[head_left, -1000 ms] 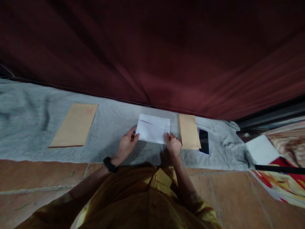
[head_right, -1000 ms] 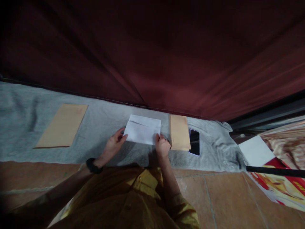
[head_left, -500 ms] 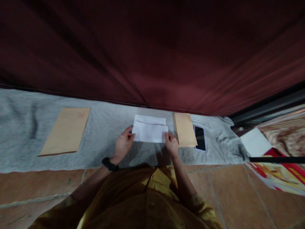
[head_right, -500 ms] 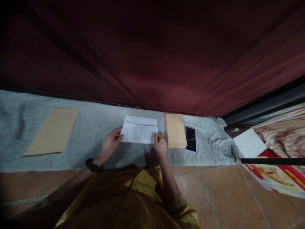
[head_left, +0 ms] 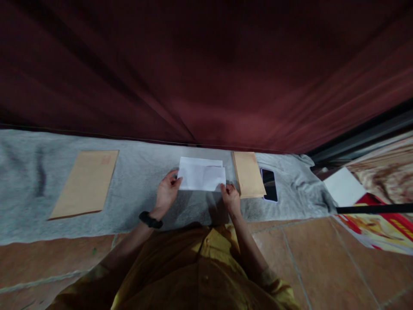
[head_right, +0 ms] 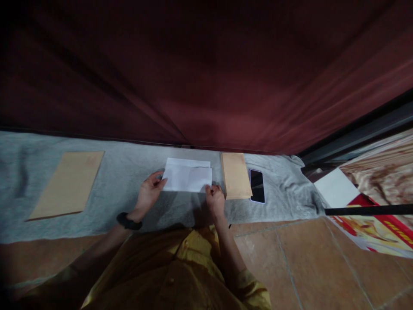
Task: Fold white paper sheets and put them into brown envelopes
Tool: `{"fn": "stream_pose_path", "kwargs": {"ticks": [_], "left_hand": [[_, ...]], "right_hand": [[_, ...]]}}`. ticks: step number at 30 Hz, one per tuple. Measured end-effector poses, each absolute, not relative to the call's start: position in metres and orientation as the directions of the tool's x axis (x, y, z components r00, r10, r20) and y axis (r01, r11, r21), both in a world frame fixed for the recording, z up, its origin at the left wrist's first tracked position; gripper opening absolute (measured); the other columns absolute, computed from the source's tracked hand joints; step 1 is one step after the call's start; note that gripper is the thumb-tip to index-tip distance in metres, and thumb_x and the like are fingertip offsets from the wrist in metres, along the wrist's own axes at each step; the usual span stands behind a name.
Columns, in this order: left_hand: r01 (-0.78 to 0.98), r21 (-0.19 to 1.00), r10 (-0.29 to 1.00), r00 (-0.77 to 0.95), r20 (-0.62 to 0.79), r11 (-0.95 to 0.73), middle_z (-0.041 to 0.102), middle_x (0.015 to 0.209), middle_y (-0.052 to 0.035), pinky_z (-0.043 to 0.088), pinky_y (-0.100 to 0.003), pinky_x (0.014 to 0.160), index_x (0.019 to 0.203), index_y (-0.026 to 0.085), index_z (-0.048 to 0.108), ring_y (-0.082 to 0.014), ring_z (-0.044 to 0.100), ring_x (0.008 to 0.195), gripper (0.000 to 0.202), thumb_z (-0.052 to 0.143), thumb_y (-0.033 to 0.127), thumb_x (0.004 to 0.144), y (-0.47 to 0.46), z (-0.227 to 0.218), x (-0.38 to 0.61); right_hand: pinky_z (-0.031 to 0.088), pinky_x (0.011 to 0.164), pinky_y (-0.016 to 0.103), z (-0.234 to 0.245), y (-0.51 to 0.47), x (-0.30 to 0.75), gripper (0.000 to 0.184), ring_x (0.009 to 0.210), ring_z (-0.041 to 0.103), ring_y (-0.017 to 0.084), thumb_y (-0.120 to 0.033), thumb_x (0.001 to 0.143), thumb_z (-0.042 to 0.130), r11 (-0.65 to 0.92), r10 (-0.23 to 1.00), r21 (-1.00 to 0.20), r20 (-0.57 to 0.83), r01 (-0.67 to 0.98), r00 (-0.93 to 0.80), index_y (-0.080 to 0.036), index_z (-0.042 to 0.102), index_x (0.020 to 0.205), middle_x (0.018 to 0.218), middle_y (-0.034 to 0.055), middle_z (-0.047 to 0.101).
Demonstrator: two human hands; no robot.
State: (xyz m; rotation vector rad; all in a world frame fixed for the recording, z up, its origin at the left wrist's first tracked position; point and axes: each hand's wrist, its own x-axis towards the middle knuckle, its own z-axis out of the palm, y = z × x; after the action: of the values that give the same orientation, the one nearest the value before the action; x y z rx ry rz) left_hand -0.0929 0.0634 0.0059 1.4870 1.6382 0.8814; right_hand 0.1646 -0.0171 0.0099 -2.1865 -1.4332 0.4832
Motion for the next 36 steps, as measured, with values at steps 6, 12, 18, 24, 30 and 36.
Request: {"fn": "stream_pose_path", "kwargs": {"ticks": [6,12,18,24,30,36], "left_hand": [[0.299,0.95,0.996,-0.03,-0.083,0.088,0.064,0.078,0.0006,0.045,-0.029,0.062,0.129,0.017,0.064,-0.0166,0.058,0.068,0.061,0.068,0.055,0.081,0.06,0.003,-0.097],[0.317,0.945,0.996,-0.008,-0.084,0.082,0.064,0.08,0.0013,0.046,-0.029,0.064,0.132,0.017,0.062,-0.0159,0.058,0.066,0.061,0.068,0.045,0.078,0.06,-0.001,-0.101],[0.357,0.93,0.996,-0.018,-0.086,0.086,0.063,0.074,0.003,0.044,-0.029,0.062,0.13,0.016,0.063,-0.0157,0.057,0.063,0.058,0.066,0.04,0.078,0.063,-0.002,-0.098],[0.412,0.905,0.995,-0.04,-0.094,0.102,0.064,0.074,0.0027,0.045,-0.029,0.061,0.127,0.016,0.064,-0.0158,0.058,0.062,0.053,0.065,0.039,0.079,0.062,0.001,-0.097],[0.463,0.88,0.994,-0.046,-0.095,0.105,0.066,0.076,0.0016,0.046,-0.03,0.062,0.127,0.018,0.064,-0.0169,0.059,0.062,0.051,0.064,0.038,0.08,0.065,0.003,-0.096],[0.459,0.881,0.994,-0.047,-0.101,0.111,0.067,0.079,0.0002,0.046,-0.029,0.061,0.127,0.019,0.065,-0.0179,0.061,0.065,0.051,0.064,0.037,0.079,0.068,0.001,-0.095]], "right_hand": [[0.044,0.077,0.025,0.009,-0.008,0.166,0.037,0.084,0.066,0.019,-0.043,0.104,0.046,-0.38,0.911,-0.485,-0.048,0.788,0.41,-0.02,0.07,0.088,0.093,0.0066,0.073],[0.042,0.072,0.024,0.013,-0.001,0.167,0.04,0.081,0.068,0.018,-0.047,0.106,0.046,-0.442,0.893,-0.409,-0.117,0.798,0.435,-0.022,0.071,0.087,0.091,0.0047,0.074],[0.043,0.07,0.024,0.017,0.003,0.166,0.043,0.081,0.07,0.018,-0.05,0.107,0.046,-0.469,0.883,-0.333,-0.16,0.818,0.441,-0.022,0.073,0.089,0.09,0.0049,0.075],[0.046,0.074,0.024,0.02,0.006,0.16,0.046,0.09,0.073,0.019,-0.053,0.109,0.042,-0.478,0.878,-0.242,-0.154,0.844,0.453,-0.021,0.074,0.099,0.105,0.0084,0.077],[0.049,0.078,0.026,0.024,0.008,0.154,0.046,0.093,0.075,0.02,-0.052,0.109,0.04,-0.483,0.874,-0.17,-0.153,0.859,0.461,-0.02,0.072,0.107,0.113,0.0122,0.076],[0.052,0.08,0.025,0.024,0.009,0.152,0.044,0.094,0.076,0.021,-0.049,0.11,0.042,-0.467,0.882,-0.148,-0.144,0.872,0.448,-0.018,0.072,0.11,0.116,0.0151,0.075]]}}
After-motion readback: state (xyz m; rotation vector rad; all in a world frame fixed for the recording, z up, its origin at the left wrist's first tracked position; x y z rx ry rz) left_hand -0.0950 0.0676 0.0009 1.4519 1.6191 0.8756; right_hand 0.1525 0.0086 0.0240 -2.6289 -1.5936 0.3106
